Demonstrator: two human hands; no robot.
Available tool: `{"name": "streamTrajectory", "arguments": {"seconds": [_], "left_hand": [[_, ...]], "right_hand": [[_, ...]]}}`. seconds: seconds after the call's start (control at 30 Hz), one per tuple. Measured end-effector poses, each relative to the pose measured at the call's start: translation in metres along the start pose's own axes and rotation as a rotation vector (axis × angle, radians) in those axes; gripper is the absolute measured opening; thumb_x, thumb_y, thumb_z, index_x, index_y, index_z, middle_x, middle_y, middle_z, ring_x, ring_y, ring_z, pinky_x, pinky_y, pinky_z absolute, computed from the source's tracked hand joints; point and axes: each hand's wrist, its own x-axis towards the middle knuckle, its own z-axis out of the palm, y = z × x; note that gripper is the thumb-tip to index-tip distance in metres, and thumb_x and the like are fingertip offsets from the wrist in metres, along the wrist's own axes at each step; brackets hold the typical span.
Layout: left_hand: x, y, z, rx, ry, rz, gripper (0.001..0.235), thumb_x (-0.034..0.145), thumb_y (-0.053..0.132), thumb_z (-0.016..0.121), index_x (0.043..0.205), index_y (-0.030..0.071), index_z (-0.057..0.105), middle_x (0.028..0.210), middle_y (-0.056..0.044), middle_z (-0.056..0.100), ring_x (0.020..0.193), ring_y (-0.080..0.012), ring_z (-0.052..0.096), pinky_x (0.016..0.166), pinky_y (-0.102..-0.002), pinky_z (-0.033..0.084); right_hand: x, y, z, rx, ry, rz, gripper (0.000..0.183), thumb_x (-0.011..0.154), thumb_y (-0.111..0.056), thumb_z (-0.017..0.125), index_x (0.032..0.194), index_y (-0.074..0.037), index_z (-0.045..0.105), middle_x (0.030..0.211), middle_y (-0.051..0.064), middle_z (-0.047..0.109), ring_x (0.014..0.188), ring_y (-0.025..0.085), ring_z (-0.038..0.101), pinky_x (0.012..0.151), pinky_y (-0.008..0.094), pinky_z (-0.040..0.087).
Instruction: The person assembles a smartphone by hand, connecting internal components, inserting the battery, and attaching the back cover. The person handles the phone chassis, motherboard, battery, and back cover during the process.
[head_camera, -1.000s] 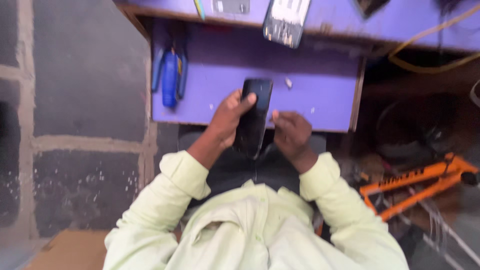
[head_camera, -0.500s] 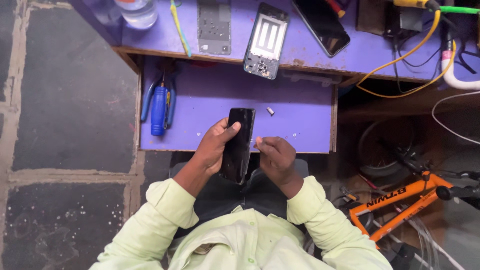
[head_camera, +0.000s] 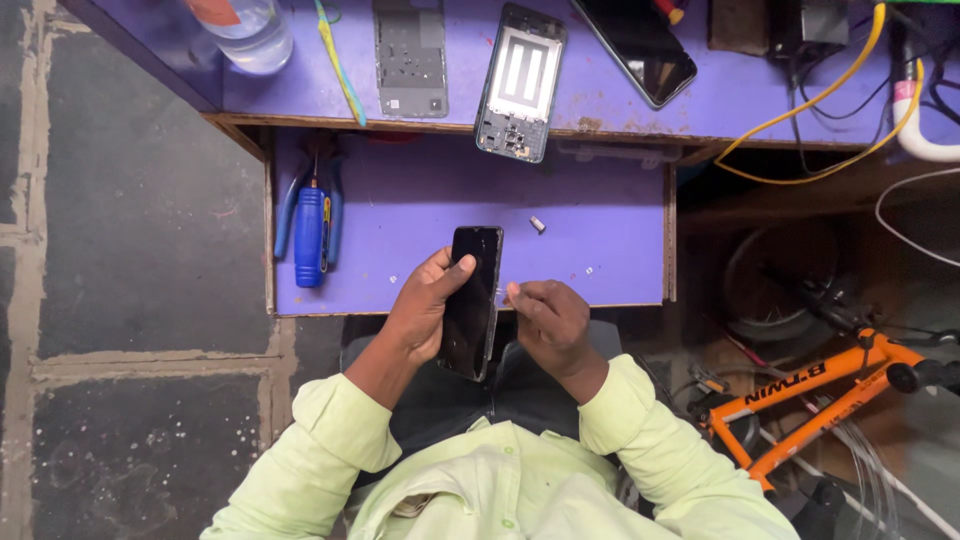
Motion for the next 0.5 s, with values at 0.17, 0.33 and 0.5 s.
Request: {"name": "streamTrajectory", "arguments": {"seconds": [0.17, 0.33, 0.5], "left_hand": [[0.0020, -0.0007, 0.0016, 0.017, 0.022, 0.010, 0.031, 0.096, 0.023, 0.070, 0.118, 0.005, 0.059, 0.103, -0.006, 0.070, 0.091, -0.0148, 0.071, 0.084, -0.033, 0.061], [0.0019, -0.0036, -0.0048, 0.025, 0.007, 0.028, 0.031, 0.098, 0.022, 0.071, 0.120, 0.004, 0.058, 0.105, -0.006, 0.070, 0.093, -0.0154, 0.070, 0.086, -0.033, 0.060], [0.0020, -0.0035, -0.0060, 0.043, -0.028, 0.099, 0.033, 0.099, 0.022, 0.072, 0.122, 0.003, 0.059, 0.110, -0.008, 0.071, 0.098, -0.0158, 0.070, 0.091, -0.032, 0.059]], "right_hand": [[0.0012, 0.0014, -0.0002, -0.004, 0.004, -0.005, 0.035, 0.080, 0.016, 0.072, 0.108, -0.005, 0.071, 0.091, 0.008, 0.070, 0.077, 0.024, 0.069, 0.065, 0.035, 0.053], [-0.0046, 0.0053, 0.0005, -0.003, -0.019, -0.020, 0.029, 0.086, 0.014, 0.072, 0.109, -0.005, 0.070, 0.093, 0.009, 0.069, 0.079, 0.027, 0.068, 0.066, 0.037, 0.054], [-0.0081, 0.0089, 0.0019, -0.027, -0.042, -0.024, 0.032, 0.087, 0.015, 0.069, 0.113, -0.004, 0.070, 0.095, 0.010, 0.069, 0.081, 0.029, 0.069, 0.068, 0.038, 0.055]]}}
